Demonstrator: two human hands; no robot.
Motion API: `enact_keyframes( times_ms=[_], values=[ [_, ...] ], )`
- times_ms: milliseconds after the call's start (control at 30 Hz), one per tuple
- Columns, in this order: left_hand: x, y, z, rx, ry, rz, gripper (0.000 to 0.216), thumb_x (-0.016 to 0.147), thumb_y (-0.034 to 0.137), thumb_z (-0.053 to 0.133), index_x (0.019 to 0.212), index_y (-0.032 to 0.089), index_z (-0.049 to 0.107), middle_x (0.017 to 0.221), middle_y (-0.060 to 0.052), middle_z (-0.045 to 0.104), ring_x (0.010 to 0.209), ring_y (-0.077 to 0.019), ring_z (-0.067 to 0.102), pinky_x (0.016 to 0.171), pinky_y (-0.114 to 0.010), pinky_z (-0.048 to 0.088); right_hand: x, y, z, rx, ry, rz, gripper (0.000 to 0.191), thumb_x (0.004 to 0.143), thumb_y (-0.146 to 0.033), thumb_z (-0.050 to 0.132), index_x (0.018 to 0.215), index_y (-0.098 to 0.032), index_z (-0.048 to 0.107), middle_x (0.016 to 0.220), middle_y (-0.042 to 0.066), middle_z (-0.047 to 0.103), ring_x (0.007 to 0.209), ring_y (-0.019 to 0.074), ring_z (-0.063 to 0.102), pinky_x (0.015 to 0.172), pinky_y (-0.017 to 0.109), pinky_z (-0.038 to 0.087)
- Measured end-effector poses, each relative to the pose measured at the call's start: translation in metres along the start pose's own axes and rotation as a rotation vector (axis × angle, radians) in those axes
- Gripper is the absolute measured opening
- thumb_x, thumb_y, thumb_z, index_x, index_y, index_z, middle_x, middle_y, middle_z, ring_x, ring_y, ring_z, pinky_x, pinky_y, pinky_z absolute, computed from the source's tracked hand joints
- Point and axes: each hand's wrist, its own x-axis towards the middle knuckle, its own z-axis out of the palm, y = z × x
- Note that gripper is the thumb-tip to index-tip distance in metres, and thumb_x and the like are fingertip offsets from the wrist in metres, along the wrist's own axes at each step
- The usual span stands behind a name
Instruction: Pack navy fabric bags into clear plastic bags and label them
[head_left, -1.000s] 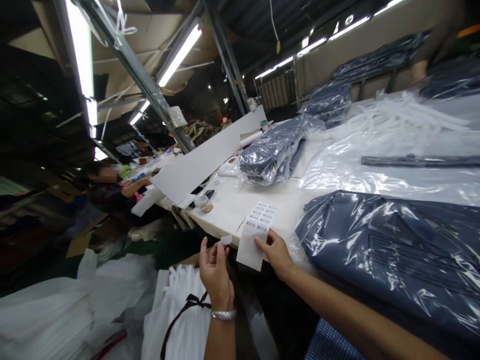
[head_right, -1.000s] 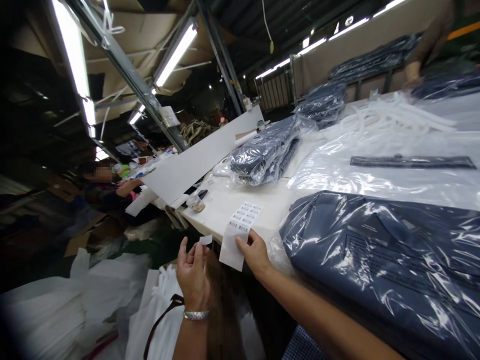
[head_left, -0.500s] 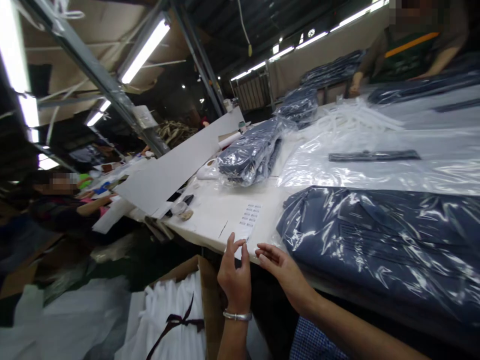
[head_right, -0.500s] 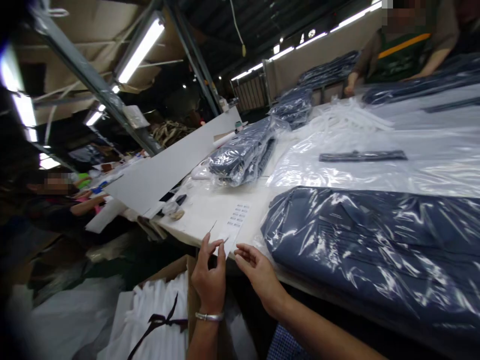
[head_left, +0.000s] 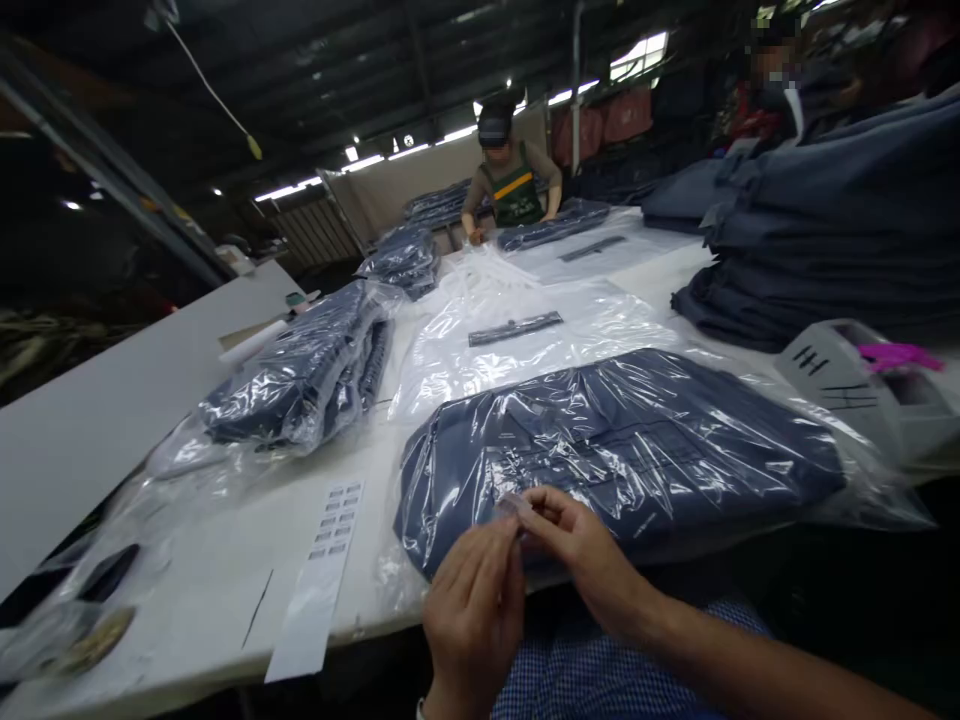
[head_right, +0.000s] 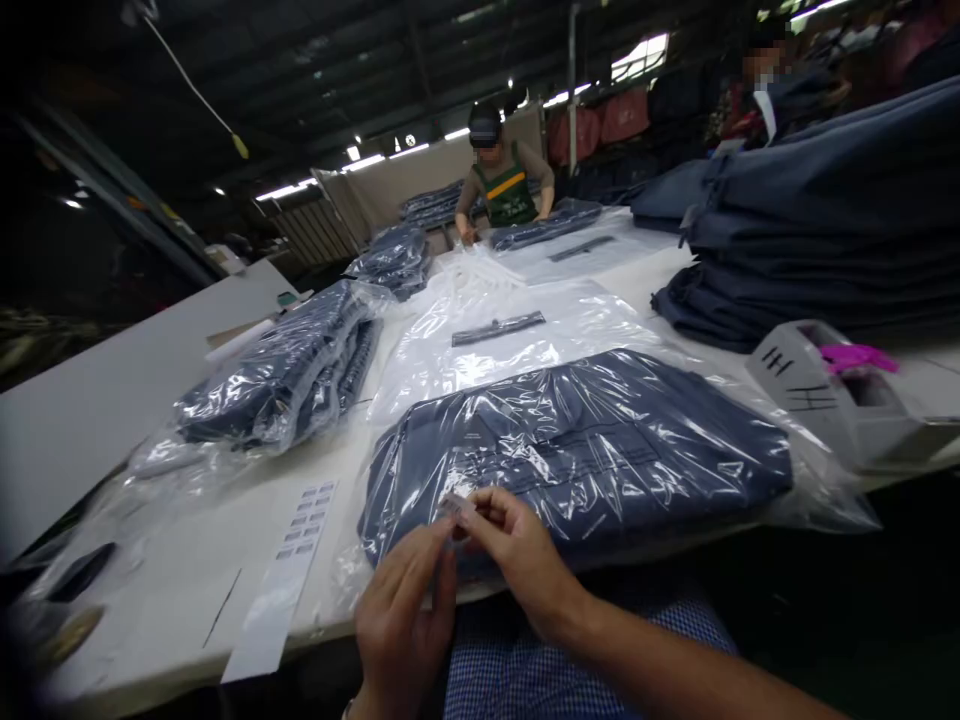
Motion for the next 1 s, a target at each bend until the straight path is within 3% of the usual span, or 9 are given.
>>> enact_keyframes(
  times_ms=[133,200,267,367,533,733,867,1000],
  values=[
    [0.038,0.007,0.018,-0.296,-0.019,-0.375,0.039,0.089,0.018,0.06,0.128,0.025,0.058,0.113,-0.004,0.071,0.102,-0.0167,0.068,0.088,-0.03,0.057,0.009,-0.031,-0.046,-0.245,0.015,-0.05,0.029,0.083,-0.046,0.068,0.091,-0.019,0.064,0.083,0.001,0.064,0.081,0.0156,0.061,0.075,0.029,0.05],
    [0.059,0.006,0.029,-0.483,-0.12,-0.545,0.039,0.09,0.028,0.06,0.129,0.026,0.057,0.112,-0.004,0.071,0.1,-0.0177,0.068,0.083,-0.031,0.059,0.017,-0.043,-0.065,-0.339,-0.002,-0.049,0.028,0.082,-0.045,0.069,0.091,-0.019,0.063,0.082,0.002,0.065,0.078,0.0157,0.062,0.072,0.029,0.05],
    [0.078,0.003,0.043,-0.65,-0.241,-0.625,0.043,0.089,0.036,0.062,0.13,0.025,0.056,0.108,-0.005,0.071,0.097,-0.0181,0.068,0.079,-0.03,0.059,0.026,-0.053,-0.079,-0.437,-0.028,-0.055,0.027,0.081,-0.044,0.069,0.09,-0.019,0.062,0.081,0.003,0.066,0.076,0.0157,0.063,0.07,0.029,0.05],
    [0.099,-0.003,0.065,-0.753,-0.333,-0.657,0.048,0.085,0.038,0.066,0.129,0.022,0.057,0.096,-0.004,0.071,0.086,-0.0164,0.068,0.078,-0.029,0.057,0.04,-0.068,-0.094,-0.6,-0.075,-0.089,0.024,0.083,-0.04,0.067,0.087,-0.017,0.063,0.077,0.003,0.066,0.072,0.0148,0.062,0.067,0.028,0.05],
    [0.116,-0.016,0.096,-0.87,-0.386,-0.712,0.051,0.08,0.035,0.071,0.126,0.019,0.058,0.087,-0.003,0.07,0.077,-0.0143,0.066,0.074,-0.027,0.053,0.066,-0.087,-0.111,-0.743,-0.054,-0.121,0.029,0.08,-0.036,0.068,0.102,-0.018,0.061,0.068,0.0,0.066,0.064,0.0145,0.062,0.061,0.026,0.048],
    [0.126,-0.03,0.128,-1.03,-0.405,-0.818,0.058,0.076,0.031,0.074,0.129,0.015,0.054,0.084,-0.003,0.07,0.073,-0.0135,0.066,0.072,-0.027,0.054,0.099,-0.096,-0.131,-0.89,-0.07,-0.081,0.022,0.081,-0.037,0.064,0.084,-0.016,0.066,0.065,0.003,0.067,0.06,0.0152,0.063,0.057,0.026,0.047],
    [0.122,-0.036,0.145,-0.911,-0.414,-0.797,0.058,0.078,0.029,0.071,0.132,0.016,0.053,0.084,-0.004,0.071,0.073,-0.0163,0.069,0.071,-0.029,0.056,0.114,-0.091,-0.142,-0.996,-0.074,-0.076,0.021,0.079,-0.037,0.063,0.081,-0.017,0.067,0.066,0.001,0.068,0.056,0.014,0.062,0.055,0.025,0.045],
    [0.114,-0.04,0.148,-0.601,-0.368,-0.634,0.052,0.086,0.035,0.063,0.134,0.022,0.052,0.091,-0.005,0.072,0.069,-0.0161,0.069,0.068,-0.03,0.055,0.124,-0.088,-0.147,-1.038,-0.107,-0.012,0.02,0.077,-0.036,0.062,0.081,-0.016,0.067,0.065,0.0,0.067,0.055,0.0138,0.061,0.054,0.024,0.043]
  ],
)
